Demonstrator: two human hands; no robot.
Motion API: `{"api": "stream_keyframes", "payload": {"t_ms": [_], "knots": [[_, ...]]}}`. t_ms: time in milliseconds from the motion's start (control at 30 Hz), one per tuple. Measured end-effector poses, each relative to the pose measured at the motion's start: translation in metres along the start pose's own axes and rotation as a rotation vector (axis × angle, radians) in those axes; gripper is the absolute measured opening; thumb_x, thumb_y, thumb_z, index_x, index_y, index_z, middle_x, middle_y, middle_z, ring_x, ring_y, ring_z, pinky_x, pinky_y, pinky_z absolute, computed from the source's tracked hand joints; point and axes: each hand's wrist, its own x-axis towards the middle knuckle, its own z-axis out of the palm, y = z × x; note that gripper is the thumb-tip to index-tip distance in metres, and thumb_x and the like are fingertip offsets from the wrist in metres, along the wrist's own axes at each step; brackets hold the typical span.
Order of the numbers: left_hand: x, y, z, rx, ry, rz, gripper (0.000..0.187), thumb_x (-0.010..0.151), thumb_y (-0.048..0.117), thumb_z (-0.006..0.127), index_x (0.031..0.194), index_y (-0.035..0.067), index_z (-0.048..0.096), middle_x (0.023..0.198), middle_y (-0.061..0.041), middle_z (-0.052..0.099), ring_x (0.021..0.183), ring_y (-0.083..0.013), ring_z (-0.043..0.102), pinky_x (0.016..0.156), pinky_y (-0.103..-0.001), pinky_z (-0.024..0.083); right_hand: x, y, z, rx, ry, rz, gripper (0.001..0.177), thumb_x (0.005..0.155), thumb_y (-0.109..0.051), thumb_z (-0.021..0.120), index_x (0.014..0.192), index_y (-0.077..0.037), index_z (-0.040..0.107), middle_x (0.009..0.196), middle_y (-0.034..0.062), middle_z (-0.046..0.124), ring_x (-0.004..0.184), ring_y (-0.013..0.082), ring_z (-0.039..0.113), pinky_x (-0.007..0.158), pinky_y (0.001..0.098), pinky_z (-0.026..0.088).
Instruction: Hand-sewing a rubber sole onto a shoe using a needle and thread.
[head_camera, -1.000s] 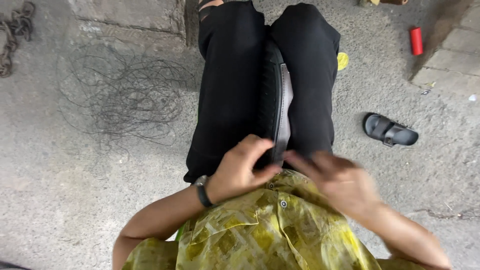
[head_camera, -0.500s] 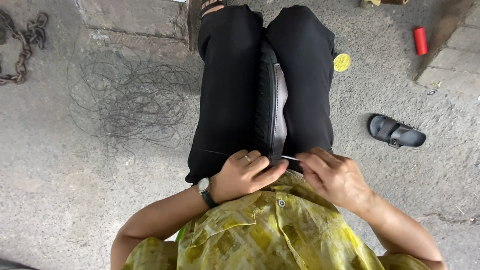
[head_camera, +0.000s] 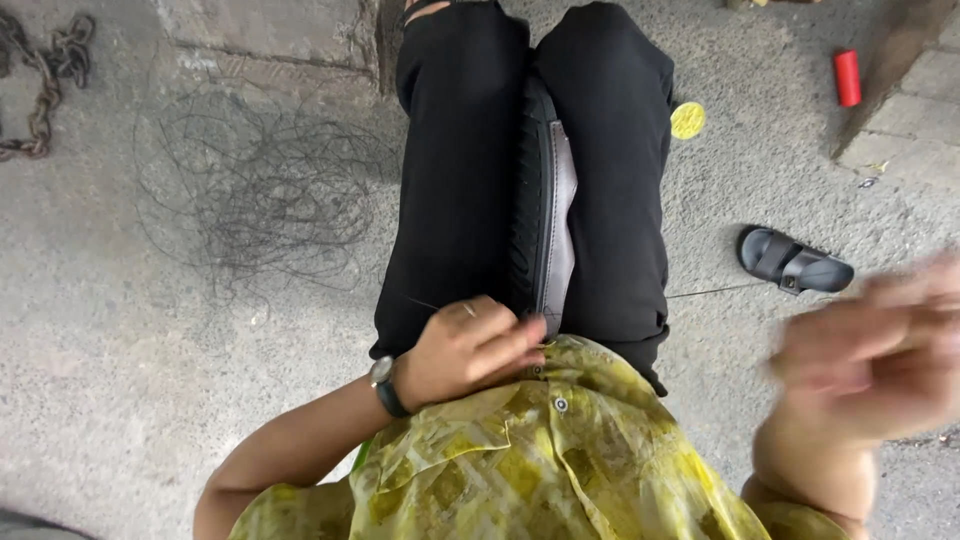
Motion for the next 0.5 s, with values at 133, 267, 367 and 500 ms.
{"api": "stream_keyframes", "payload": {"t_ms": [133,267,367,500], "knots": [[-0.017,-0.006,0.001,0.071,-0.253,-0.422,0.033,0.093,0.035,0.058,0.089,0.003,0.057,0.076,-0.013,0.049,0.065,-0.0351,0.055,0.052,-0.043,0.044,0.025,0.002,-0.010,-2.110,0.421,0.141,0.022,0.071,-0.009,0.076,0.093,-0.009,0.071,0.112,0.0111,0.063,0.098,0.0258,0.060,0.087,0.0413,0.048],[0.023,-0.009,-0.024,-0.739,-0.145,-0.633,0.021,0.096,0.020,0.055,0.086,0.010,0.071,0.092,-0.004,0.049,0.065,-0.0188,0.056,0.048,-0.027,0.043,0.002,-0.023,-0.053,-3.136,0.122,0.394,0.036,0.077,0.004,0.060,0.111,-0.003,0.068,0.060,0.0025,0.061,0.043,0.0151,0.060,0.044,0.0282,0.054],[0.047,-0.025,-0.034,-1.156,0.032,-0.656,0.023,0.102,0.023,0.047,0.098,0.015,0.068,0.124,-0.017,0.052,0.096,-0.0284,0.069,0.083,-0.037,0.054,0.008,-0.015,-0.049,-2.996,0.267,0.244,0.016,0.076,-0.003,0.068,0.092,-0.004,0.073,0.059,0.0017,0.060,0.040,0.0196,0.060,0.033,0.0281,0.050],[0.070,-0.056,-0.017,-1.143,0.017,-0.810,0.036,0.096,0.029,0.047,0.070,0.009,0.062,0.082,-0.013,0.069,0.048,-0.0075,0.053,0.041,-0.019,0.036,0.019,-0.022,-0.051,-2.846,0.325,0.320,0.025,0.070,0.008,0.065,0.094,0.003,0.071,0.054,0.0033,0.061,0.037,0.0162,0.059,0.037,0.0285,0.054]]}}
